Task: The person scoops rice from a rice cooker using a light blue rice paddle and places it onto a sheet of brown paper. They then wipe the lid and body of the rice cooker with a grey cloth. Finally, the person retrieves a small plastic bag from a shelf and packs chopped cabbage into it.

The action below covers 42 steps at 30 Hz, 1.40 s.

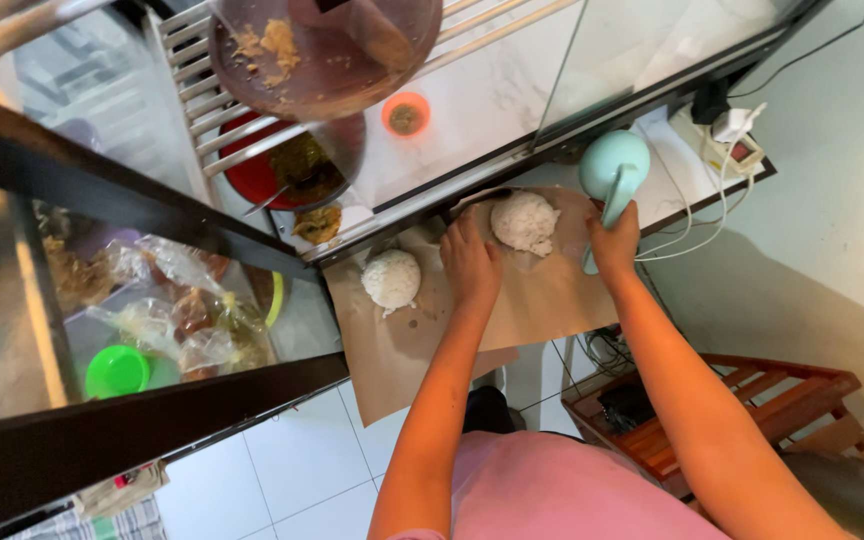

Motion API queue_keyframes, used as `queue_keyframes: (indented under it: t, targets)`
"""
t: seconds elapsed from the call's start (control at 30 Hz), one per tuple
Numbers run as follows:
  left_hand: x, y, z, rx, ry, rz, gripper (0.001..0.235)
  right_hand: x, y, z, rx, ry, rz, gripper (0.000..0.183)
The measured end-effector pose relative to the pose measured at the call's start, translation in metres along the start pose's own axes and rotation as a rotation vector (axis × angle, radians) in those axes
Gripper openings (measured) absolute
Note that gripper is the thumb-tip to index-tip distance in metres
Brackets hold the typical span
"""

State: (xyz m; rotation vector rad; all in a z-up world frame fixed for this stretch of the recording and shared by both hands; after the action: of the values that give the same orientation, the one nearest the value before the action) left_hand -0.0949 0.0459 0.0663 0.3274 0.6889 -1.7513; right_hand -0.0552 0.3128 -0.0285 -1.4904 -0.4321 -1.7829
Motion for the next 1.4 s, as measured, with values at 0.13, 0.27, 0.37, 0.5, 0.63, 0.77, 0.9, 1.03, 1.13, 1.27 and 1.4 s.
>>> queue_keyframes:
  t: [0.13, 0.27, 0.37, 0.5, 0.63, 0.77, 0.9, 1.03, 1.13, 1.27, 1.4]
  targets:
    - [-0.005, 0.004, 0.002, -0.019, 0.002, -0.009, 0.066, 0.005, 0.008, 0.008, -0.052, -0.034, 0.044, 0.03]
    - [-0.023, 0.015, 0.014, -0.063, 0.047, -0.076, 0.059, 0.016, 0.017, 0.015, -0.035, -0.239, -0.001, 0.03]
    - [-0.038, 0.025, 0.019, -0.087, 0.048, -0.112, 0.054, 0.021, 0.025, 0.021, -0.008, -0.387, -0.066, 0.031]
    - [-0.059, 0.048, 0.016, -0.103, 0.092, -0.116, 0.05, 0.025, 0.045, 0.039, 0.033, -0.516, -0.178, 0.037]
    - [-0.088, 0.089, 0.01, -0.005, 0.203, -0.169, 0.046, 0.044, 0.073, 0.063, 0.049, -0.653, -0.202, 0.025]
    - [-0.124, 0.14, 0.015, 0.093, 0.396, -0.269, 0.037, 0.077, 0.103, 0.089, 0.088, -0.729, -0.245, 0.023]
    - [-0.152, 0.175, 0.027, 0.149, 0.468, -0.277, 0.041, 0.107, 0.135, 0.104, 0.144, -0.896, -0.331, 0.028]
    - [-0.176, 0.192, 0.043, 0.253, 0.534, -0.232, 0.051, 0.135, 0.161, 0.132, 0.162, -0.947, -0.298, 0.033]
    - [-0.195, 0.205, 0.056, 0.274, 0.619, -0.26, 0.054, 0.149, 0.179, 0.156, 0.143, -0.97, -0.274, 0.032]
    - [-0.222, 0.234, 0.067, 0.326, 0.675, -0.305, 0.051, 0.164, 0.213, 0.196, 0.103, -0.939, -0.279, 0.03]
    - [-0.24, 0.273, 0.085, 0.375, 0.695, -0.372, 0.046, 0.18, 0.252, 0.232, 0.032, -0.896, -0.273, 0.027]
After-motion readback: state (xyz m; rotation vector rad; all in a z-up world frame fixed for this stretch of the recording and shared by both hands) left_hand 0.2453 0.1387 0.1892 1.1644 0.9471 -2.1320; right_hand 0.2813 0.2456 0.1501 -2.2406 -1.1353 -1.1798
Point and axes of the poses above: each hand's wrist, its own y-axis away from the middle knuckle, its own z-axis out of the back of the hand, x = y × z, the point moved 5 cm from there along -y, towards the middle knuckle, and after that the axes turned 4 degrees about -y, right-handed, at the moved point
